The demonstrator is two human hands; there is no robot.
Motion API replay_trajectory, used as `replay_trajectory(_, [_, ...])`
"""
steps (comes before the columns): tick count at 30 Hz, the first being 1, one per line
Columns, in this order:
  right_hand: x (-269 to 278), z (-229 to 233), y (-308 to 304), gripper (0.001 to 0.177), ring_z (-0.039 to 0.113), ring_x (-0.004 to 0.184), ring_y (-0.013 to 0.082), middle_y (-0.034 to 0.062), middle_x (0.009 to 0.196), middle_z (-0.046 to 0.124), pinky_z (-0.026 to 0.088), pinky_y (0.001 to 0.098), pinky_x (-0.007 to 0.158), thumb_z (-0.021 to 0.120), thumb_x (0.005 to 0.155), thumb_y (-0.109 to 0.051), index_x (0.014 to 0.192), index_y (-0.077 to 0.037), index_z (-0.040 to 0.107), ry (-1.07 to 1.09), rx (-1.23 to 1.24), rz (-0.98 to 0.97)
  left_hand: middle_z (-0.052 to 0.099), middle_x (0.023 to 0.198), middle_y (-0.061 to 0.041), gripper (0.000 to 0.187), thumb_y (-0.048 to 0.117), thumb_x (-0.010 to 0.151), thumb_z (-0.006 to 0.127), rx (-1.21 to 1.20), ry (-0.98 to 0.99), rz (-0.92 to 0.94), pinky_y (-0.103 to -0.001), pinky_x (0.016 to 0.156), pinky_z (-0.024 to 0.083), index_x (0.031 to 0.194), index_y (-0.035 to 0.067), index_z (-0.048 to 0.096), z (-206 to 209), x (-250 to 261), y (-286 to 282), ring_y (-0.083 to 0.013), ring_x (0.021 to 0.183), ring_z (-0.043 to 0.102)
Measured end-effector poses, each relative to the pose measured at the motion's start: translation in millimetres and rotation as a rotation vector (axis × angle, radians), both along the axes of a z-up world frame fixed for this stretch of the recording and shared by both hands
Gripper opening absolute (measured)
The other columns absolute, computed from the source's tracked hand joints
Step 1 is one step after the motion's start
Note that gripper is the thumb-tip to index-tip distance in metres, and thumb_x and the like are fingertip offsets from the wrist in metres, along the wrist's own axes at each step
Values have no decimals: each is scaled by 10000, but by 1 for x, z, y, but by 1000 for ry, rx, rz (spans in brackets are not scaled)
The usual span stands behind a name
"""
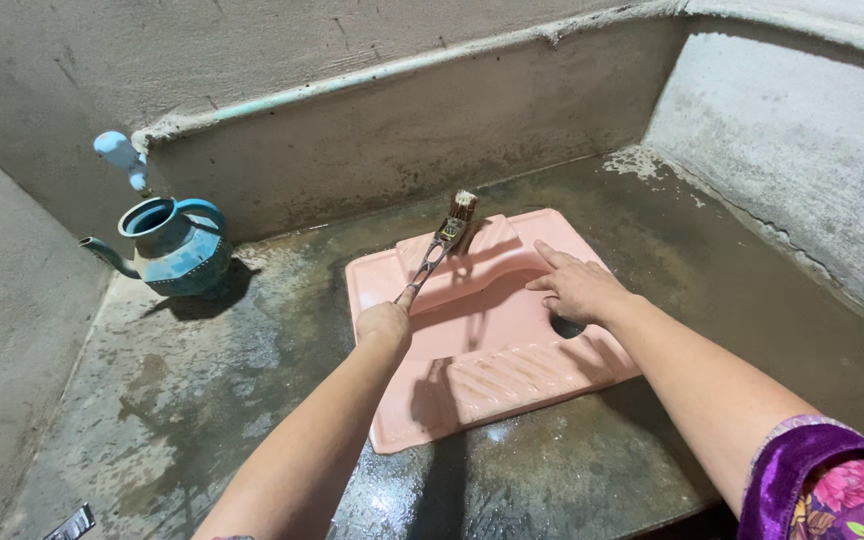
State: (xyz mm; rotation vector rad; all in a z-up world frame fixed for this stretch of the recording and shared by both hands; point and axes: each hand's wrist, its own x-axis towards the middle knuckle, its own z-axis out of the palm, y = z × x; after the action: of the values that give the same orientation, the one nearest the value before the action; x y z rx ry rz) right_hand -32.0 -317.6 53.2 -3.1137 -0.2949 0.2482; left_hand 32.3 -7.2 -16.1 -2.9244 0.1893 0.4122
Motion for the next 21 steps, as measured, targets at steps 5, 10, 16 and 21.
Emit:
replay_trajectory(5, [-3, 5, -1, 461, 231, 1555, 202, 4, 1736, 41, 310, 442, 1230, 645, 931, -296, 1387, -367, 632, -2, 6, -8, 637, 1392, -87, 860, 62, 1008, 531, -55, 22, 67, -415, 913, 604, 1651, 418, 84, 11, -21, 8, -269, 1197, 688])
replay_trajectory(10, [-7, 10, -5, 470, 246, 1553, 194, 4, 1737, 39, 325, 459, 1219, 649, 927, -302, 1391, -367, 626, -8, -19, -11, 651, 1383, -88, 869, 72, 1013, 529, -14, 30, 60, -409, 911, 605, 1663, 411, 63, 22, -38, 16, -263, 1183, 700])
replay_trajectory(16, [-14, 12, -14, 498, 295, 1537, 197, 16, 1736, 75, 376, 424, 1195, 677, 880, -262, 1367, -363, 654, -45, 12, -7, 665, 1375, -82, 852, 81, 1010, 529, 0, 1, 52, -402, 897, 606, 1664, 406, 89, 20, -53, 29, -257, 1171, 705])
replay_trajectory(21, [-17, 17, -12, 525, 285, 1537, 193, 12, 1735, 81, 354, 429, 1208, 677, 891, -243, 1398, -366, 620, -34, 1, -18, 635, 1404, -97, 805, 85, 1024, 497, 3, -18, 36, -390, 919, 602, 1655, 409, 116, 18, -51, 31, -258, 1195, 691])
